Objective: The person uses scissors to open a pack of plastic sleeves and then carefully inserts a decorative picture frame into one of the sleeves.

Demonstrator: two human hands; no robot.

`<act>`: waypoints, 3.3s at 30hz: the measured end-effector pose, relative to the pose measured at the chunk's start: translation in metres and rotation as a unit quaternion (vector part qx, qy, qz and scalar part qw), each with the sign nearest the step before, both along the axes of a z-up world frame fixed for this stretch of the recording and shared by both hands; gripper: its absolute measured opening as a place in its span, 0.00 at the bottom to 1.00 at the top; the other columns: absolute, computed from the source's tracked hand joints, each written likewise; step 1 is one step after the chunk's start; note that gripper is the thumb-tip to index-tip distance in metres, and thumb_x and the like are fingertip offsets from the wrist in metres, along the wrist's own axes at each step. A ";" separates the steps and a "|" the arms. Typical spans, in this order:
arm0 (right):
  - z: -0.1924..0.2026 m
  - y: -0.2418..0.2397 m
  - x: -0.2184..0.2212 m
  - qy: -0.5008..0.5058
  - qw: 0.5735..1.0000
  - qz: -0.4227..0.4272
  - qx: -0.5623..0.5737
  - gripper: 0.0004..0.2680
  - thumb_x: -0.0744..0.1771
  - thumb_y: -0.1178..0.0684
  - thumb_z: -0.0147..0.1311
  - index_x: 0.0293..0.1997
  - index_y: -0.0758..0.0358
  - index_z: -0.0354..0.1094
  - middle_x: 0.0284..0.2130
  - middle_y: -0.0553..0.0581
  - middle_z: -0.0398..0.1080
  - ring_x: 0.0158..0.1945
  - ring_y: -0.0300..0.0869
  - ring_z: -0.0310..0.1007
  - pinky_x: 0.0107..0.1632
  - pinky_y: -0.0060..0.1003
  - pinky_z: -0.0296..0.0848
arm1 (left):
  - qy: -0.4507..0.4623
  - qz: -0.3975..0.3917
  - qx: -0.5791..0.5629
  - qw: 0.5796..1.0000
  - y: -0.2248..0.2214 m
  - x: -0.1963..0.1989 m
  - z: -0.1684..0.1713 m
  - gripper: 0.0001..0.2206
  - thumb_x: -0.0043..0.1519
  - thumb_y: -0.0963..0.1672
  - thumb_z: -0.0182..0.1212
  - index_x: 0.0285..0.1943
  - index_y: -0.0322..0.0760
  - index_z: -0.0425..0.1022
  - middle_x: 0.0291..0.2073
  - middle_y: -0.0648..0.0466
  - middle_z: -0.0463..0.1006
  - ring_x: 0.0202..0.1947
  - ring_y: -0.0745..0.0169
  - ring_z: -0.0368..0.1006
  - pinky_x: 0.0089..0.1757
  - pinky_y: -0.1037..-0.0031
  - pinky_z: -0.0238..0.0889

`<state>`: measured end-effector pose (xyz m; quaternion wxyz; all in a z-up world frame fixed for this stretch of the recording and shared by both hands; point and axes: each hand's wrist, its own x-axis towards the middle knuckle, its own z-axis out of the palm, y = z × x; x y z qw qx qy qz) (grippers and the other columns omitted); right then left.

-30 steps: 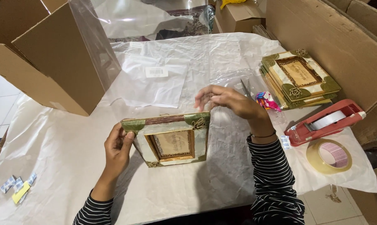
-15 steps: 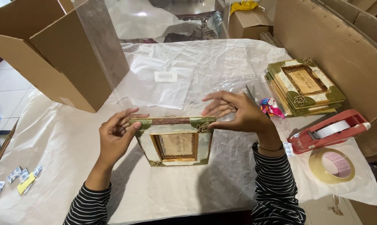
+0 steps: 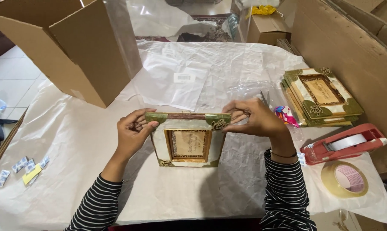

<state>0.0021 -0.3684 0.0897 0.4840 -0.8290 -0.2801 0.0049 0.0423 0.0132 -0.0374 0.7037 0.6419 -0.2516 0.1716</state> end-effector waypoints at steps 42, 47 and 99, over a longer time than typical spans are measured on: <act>0.016 0.011 -0.002 -0.074 0.994 -0.056 -0.059 0.05 0.66 0.58 0.59 0.43 0.65 0.78 0.28 0.61 0.79 0.31 0.42 0.80 0.40 0.37 0.80 | -0.025 0.065 -0.004 0.998 -0.033 -0.033 0.032 0.16 0.59 0.39 0.69 0.55 0.28 0.73 0.20 0.55 0.66 0.19 0.80 0.57 0.20 0.88 0.53; 0.016 0.005 0.002 -0.042 0.995 -0.031 -0.083 0.07 0.65 0.57 0.61 0.44 0.66 0.77 0.31 0.65 0.80 0.35 0.49 0.81 0.44 0.43 0.81 | -0.021 0.073 0.005 0.997 -0.029 -0.029 0.022 0.15 0.60 0.40 0.68 0.55 0.30 0.73 0.24 0.52 0.74 0.20 0.80 0.57 0.21 0.87 0.54; -0.016 0.016 0.010 -0.273 0.930 -0.113 -0.220 0.07 0.65 0.51 0.60 0.26 0.56 0.68 0.17 0.57 0.67 0.26 0.54 0.75 0.32 0.43 0.72 | -0.044 0.141 -0.058 0.987 -0.043 -0.021 -0.065 0.21 0.68 0.44 0.56 0.69 0.31 0.63 0.45 0.48 0.79 0.45 0.71 0.68 0.48 0.68 0.67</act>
